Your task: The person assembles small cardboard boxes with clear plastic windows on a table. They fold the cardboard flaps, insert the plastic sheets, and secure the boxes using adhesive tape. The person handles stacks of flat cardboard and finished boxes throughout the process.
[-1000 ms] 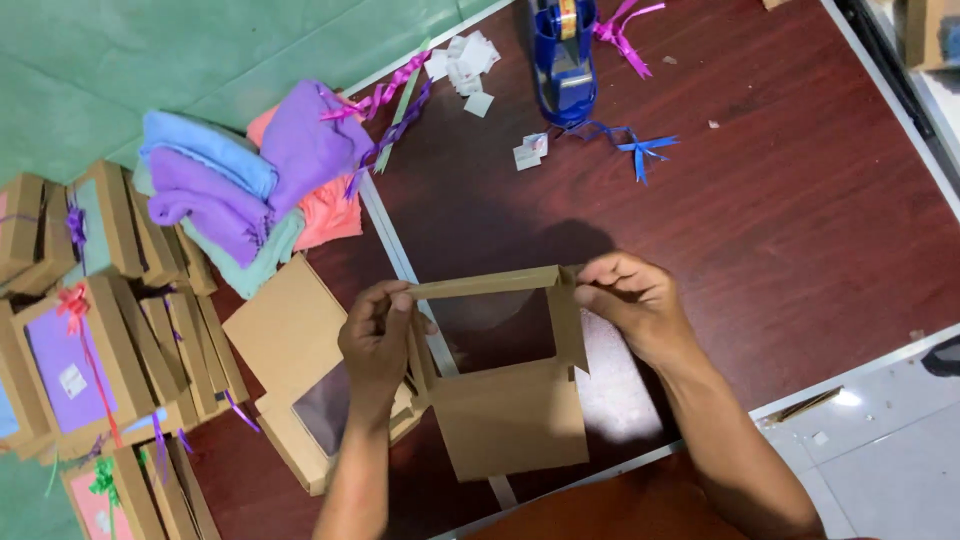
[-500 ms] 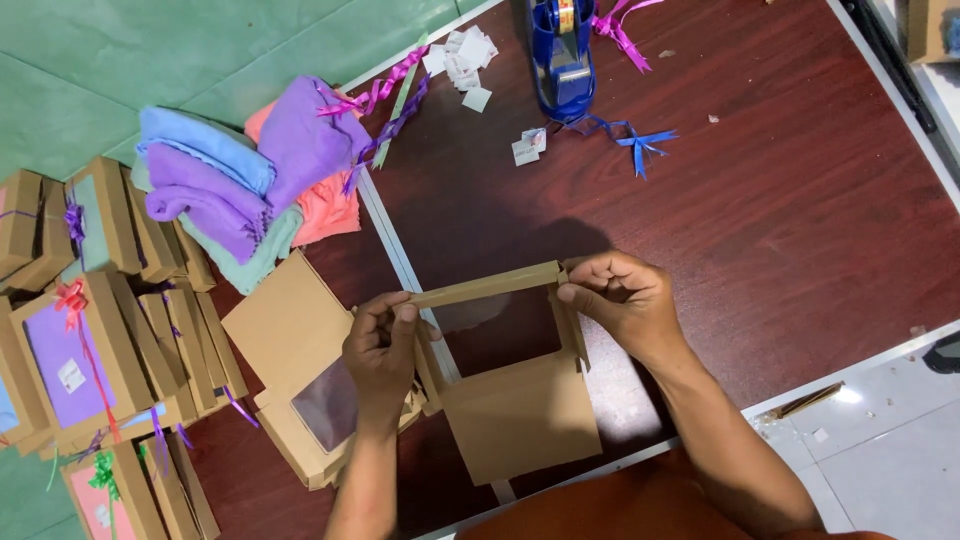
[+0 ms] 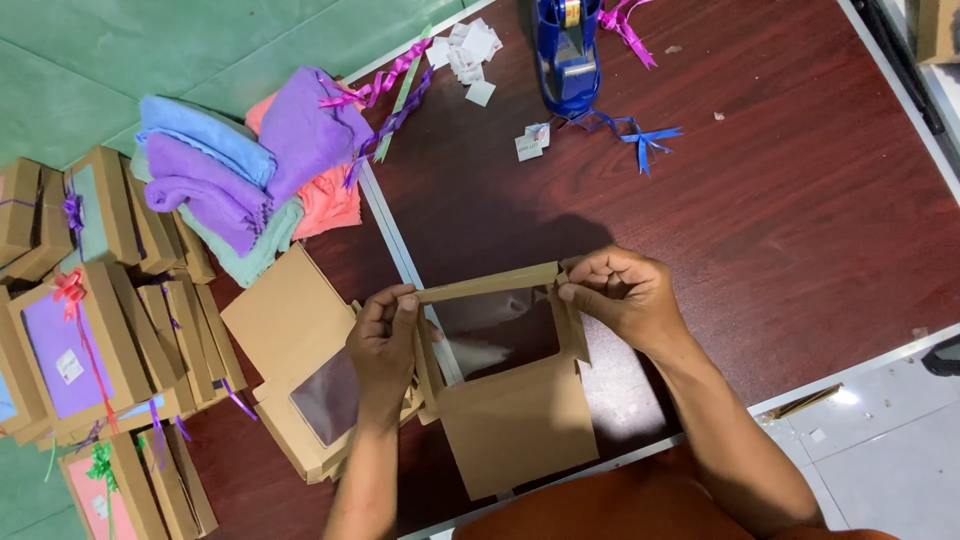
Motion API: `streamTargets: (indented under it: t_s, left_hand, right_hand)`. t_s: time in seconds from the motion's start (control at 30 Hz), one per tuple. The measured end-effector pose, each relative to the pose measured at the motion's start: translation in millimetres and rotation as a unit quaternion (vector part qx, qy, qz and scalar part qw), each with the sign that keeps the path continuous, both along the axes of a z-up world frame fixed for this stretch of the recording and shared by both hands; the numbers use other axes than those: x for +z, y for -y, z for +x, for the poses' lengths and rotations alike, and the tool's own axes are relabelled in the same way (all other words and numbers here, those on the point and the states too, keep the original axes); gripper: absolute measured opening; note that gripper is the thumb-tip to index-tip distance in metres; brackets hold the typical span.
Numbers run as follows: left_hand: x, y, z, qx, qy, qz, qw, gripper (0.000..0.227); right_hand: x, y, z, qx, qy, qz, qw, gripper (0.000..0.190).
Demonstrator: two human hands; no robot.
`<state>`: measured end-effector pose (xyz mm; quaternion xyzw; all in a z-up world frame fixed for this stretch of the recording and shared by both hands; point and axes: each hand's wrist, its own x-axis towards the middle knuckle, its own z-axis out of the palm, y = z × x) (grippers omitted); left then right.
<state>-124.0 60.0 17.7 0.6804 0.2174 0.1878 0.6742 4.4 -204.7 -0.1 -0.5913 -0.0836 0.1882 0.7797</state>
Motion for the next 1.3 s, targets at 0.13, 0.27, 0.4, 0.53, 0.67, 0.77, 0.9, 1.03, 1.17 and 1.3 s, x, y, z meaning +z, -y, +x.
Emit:
streamTargets:
  t_s: [0.13,0.27,0.4,0.53,0.67,0.77,0.9,1.03,1.17,1.3]
  left_hand:
    - [-3.2,-0.1,2.3,0.001,-0.007,0.027,1.000,0.023]
    - [-4.4,1.5,2.0,0.014,0.020,0.040,0.999,0.022]
    - [-2.1,1.6,4.5,0.017,0.032,0.028,0.999,0.022]
    - [1.3,3.3,4.5,0.011,0.037,0.050,0.998,0.021]
    - [5.6,4.7,2.3,0.008,0.046,0.092,0.995,0.018]
    - [11.5,8.8,0.9,0.010,0.051,0.117,0.992,0.016]
    - [15.3,14.6,-1.8,0.000,0.057,0.112,0.992,0.014]
    - [8.4,14.6,-4.9,-0.007,0.067,0.089,0.994,0.015]
    - [13.7,17.5,-5.1,-0.015,0.070,0.087,0.994,0.012]
    - [19.2,13.6,-9.4,-0.035,0.055,0.057,0.996,0.010]
  right_hand:
    - [-5.1,1.2,1.9,-0.002,0.015,-0.009,1.000,0.019]
    - [9.3,0.2,3.1,0.007,0.024,-0.015,1.000,0.018]
    - [7.8,2.1,3.3,0.009,0.020,-0.011,1.000,0.016]
    - [17.0,-1.0,3.5,0.010,0.027,-0.014,0.999,0.015]
    - [20.4,-3.1,4.2,0.006,0.037,-0.029,0.999,0.015]
    - [22.8,-5.5,4.6,-0.002,0.036,-0.031,0.999,0.015]
    - [27.7,-13.9,5.0,-0.049,0.031,-0.030,0.998,0.017]
    - [36.9,-19.5,3.0,-0.046,0.024,-0.021,0.998,0.023]
    - [41.1,-23.1,10.9,-0.035,0.065,-0.017,0.997,0.034]
    - [34.7,-30.1,28.0,0.015,0.182,-0.061,0.981,0.028]
